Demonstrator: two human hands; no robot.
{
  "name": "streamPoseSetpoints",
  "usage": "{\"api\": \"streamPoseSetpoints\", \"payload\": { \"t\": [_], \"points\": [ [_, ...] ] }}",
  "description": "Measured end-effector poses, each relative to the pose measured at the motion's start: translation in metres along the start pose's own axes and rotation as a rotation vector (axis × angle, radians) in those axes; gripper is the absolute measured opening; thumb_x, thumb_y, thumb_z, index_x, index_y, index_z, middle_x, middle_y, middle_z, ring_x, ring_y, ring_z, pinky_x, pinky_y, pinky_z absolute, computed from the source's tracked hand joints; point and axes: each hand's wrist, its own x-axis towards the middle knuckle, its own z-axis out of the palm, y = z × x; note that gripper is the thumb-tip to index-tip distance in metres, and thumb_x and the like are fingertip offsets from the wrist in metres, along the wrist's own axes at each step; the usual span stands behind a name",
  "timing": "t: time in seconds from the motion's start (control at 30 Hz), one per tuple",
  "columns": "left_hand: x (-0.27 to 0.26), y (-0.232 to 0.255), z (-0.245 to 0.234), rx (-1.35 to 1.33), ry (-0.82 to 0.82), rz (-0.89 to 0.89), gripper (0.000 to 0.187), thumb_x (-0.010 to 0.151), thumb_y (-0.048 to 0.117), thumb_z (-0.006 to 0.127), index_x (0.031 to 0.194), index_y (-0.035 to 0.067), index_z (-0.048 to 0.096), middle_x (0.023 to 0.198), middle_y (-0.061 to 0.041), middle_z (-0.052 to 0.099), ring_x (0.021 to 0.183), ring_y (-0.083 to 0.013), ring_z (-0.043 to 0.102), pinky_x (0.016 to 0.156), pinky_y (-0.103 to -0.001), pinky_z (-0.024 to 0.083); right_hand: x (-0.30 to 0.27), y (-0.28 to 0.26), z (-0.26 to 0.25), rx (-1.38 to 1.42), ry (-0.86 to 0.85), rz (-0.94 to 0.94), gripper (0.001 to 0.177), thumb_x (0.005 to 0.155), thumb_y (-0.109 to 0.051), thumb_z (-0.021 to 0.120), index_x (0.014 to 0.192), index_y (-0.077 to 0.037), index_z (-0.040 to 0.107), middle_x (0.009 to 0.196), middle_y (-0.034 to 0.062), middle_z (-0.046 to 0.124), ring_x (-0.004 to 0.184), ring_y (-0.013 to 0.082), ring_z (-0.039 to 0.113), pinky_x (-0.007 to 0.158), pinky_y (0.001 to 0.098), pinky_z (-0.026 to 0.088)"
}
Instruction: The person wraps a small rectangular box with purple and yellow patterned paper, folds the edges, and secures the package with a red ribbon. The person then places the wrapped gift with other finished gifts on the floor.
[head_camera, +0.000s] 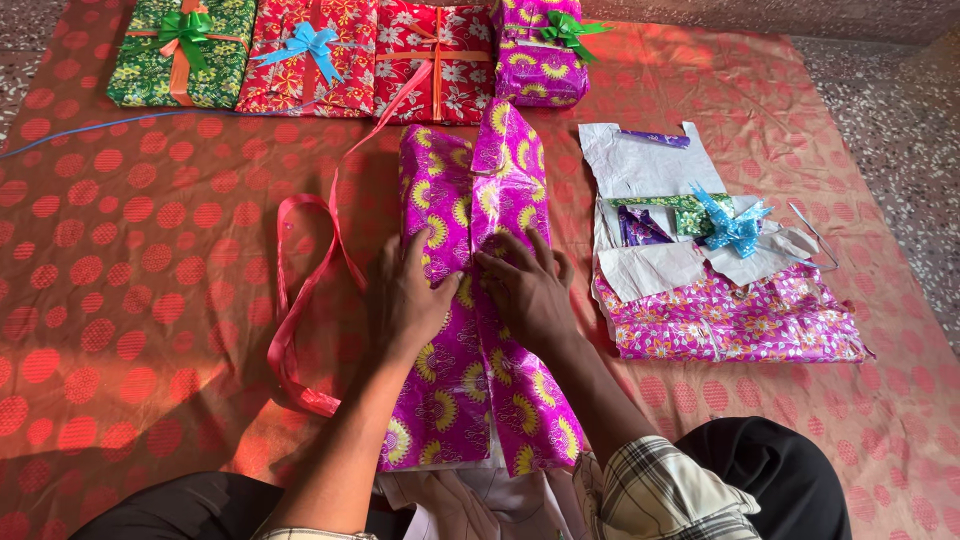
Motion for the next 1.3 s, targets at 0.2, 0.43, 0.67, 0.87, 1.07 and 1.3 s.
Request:
{"api": "streamPoseSetpoints", "payload": {
  "t": [0.2,0.43,0.67,0.87,1.07,1.3],
  "points": [
    [-0.001,0.0,0.005,0.061,-0.051,0.013,0.059,0.081,0.027,0.08,0.137,0.023,0.061,0.146,-0.026,0.047,0.134,-0.0441,0.045,0.109,-0.057,0.04,0.0,-0.006,-0.009,0.055,-0.106,0.12,0.04,0.092,-0.036,0.067,0.133,-0.037,0.068,0.16,0.0028,0.04,0.15,0.0382,0.021,0.111,0.0692,0.016],
    [-0.003,0.01,0.007,0.317,-0.198,0.153,0.062,0.091,0.029,0.061,0.15,0.012,0.049,0.158,-0.015,0.041,0.15,-0.0404,0.027,0.114,-0.074,0.012,0.002,0.003,0.006,0.046,-0.108,0.013,0.06,0.102,-0.037,0.052,0.158,-0.02,0.041,0.166,0.0053,0.032,0.155,0.0314,0.018,0.118,0.0688,0.011],
    [-0.001,0.006,0.007,0.326,-0.285,0.17,0.059,0.095,0.028,0.055,0.149,0.008,0.045,0.16,-0.014,0.037,0.152,-0.0377,0.022,0.115,-0.073,0.01,0.001,0.001,0.01,0.078,-0.185,0.1,0.061,0.103,-0.043,0.043,0.157,-0.017,0.036,0.169,0.0056,0.024,0.158,0.0321,0.009,0.117,0.0682,0.004],
    [0.0,0.005,0.005,0.296,-0.268,0.203,0.054,0.095,0.027,0.054,0.146,0.008,0.05,0.158,-0.012,0.042,0.149,-0.0364,0.029,0.111,-0.071,0.018,0.005,-0.007,-0.008,0.006,-0.258,0.069,0.057,0.102,-0.042,0.043,0.156,-0.023,0.041,0.167,0.0008,0.03,0.157,0.0327,0.014,0.116,0.0737,0.002],
    [0.016,0.001,-0.003,0.292,-0.309,0.201,0.044,0.097,0.022,0.057,0.14,0.014,0.06,0.147,0.0,0.052,0.137,-0.028,0.043,0.108,-0.067,0.029,0.016,-0.028,-0.013,-0.016,-0.165,0.122,0.062,0.092,-0.05,0.06,0.143,-0.017,0.052,0.153,0.0048,0.045,0.144,0.0313,0.034,0.112,0.0691,0.015],
    [0.034,0.001,-0.012,0.317,-0.318,0.253,0.052,0.085,0.022,0.07,0.137,0.021,0.063,0.134,0.001,0.056,0.126,-0.0273,0.046,0.1,-0.058,0.035,0.016,-0.044,-0.008,0.091,0.062,0.252,0.045,0.083,-0.037,0.073,0.118,-0.009,0.07,0.115,0.0131,0.064,0.113,0.0322,0.053,0.096,0.0506,0.039]
  ]
}}
